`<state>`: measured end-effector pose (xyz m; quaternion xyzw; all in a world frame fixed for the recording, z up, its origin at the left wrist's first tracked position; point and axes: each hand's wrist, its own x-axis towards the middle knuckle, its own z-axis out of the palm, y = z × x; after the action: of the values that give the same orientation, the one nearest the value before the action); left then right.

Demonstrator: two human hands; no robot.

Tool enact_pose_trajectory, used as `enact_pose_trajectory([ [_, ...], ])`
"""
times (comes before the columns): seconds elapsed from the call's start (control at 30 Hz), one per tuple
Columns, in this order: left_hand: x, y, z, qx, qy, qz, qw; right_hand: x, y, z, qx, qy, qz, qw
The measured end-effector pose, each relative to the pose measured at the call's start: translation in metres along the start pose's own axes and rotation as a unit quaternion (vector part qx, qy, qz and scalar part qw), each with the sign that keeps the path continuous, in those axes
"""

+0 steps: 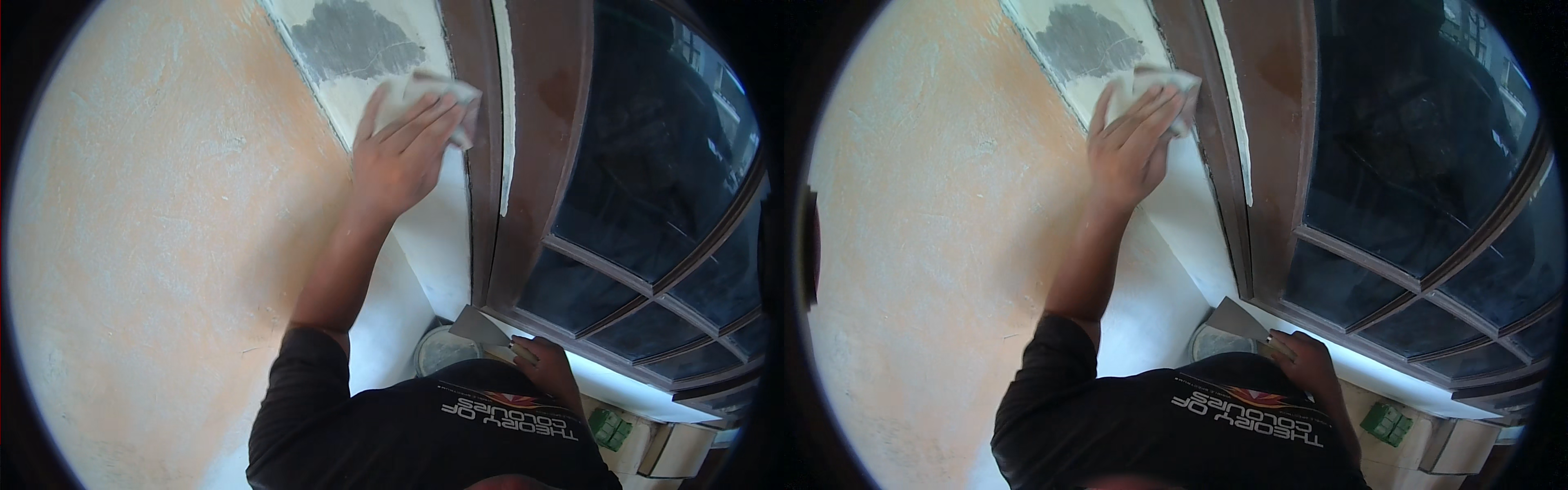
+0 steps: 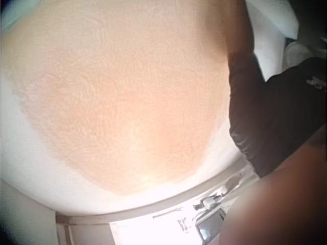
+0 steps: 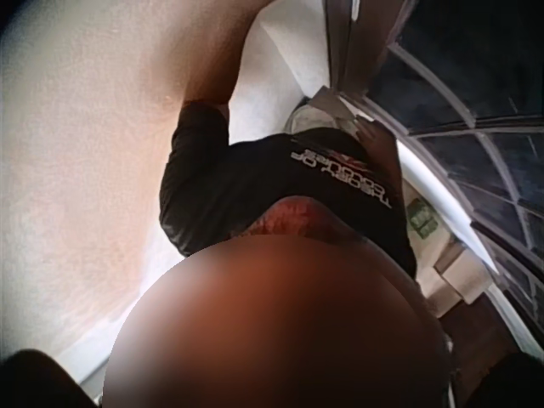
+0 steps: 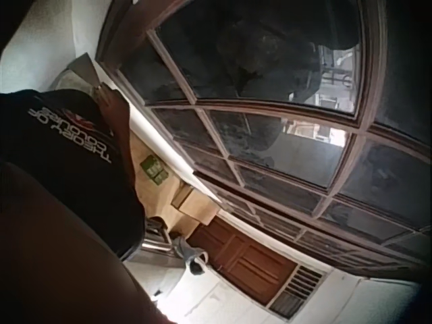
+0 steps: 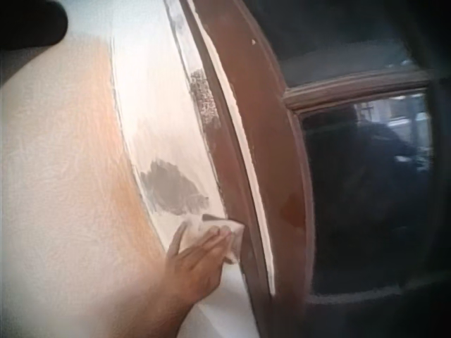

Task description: The person prepares a wall surface for repair by scraping it with a scraper and sanding it with sandpaper near a window.

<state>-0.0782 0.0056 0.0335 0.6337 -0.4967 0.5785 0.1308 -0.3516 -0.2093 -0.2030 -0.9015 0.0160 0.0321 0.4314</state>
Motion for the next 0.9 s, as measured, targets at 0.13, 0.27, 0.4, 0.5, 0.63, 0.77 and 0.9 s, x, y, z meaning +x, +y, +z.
enact_pose_trajectory([
  [0.13, -0.038, 0.007, -0.021, -0.130, 0.086, -0.187, 0.970, -0.008, -0.010, -0.014, 0.001, 0.073, -0.059, 0.996],
  [0.27, -0.060, 0.021, -0.028, -0.283, 0.245, -0.316, 0.872, -0.010, -0.047, -0.043, 0.002, 0.169, -0.164, 0.972],
  [0.4, -0.077, 0.022, -0.032, -0.410, 0.209, -0.273, 0.845, -0.006, -0.089, -0.072, 0.016, 0.237, -0.209, 0.949],
  [0.5, -0.090, 0.042, -0.025, -0.508, 0.206, -0.376, 0.747, 0.016, -0.123, -0.084, -0.029, 0.301, -0.261, 0.917],
  [0.63, -0.104, 0.046, -0.028, -0.424, 0.113, -0.392, 0.809, 0.034, -0.173, -0.091, -0.104, 0.374, -0.302, 0.871],
  [0.77, -0.083, 0.035, -0.014, -0.145, 0.120, -0.173, 0.967, 0.043, -0.204, -0.092, -0.174, 0.420, -0.286, 0.843],
  [0.9, -0.052, 0.023, -0.003, -0.016, 0.139, -0.087, 0.986, 0.056, -0.222, -0.088, -0.213, 0.439, -0.281, 0.826],
])
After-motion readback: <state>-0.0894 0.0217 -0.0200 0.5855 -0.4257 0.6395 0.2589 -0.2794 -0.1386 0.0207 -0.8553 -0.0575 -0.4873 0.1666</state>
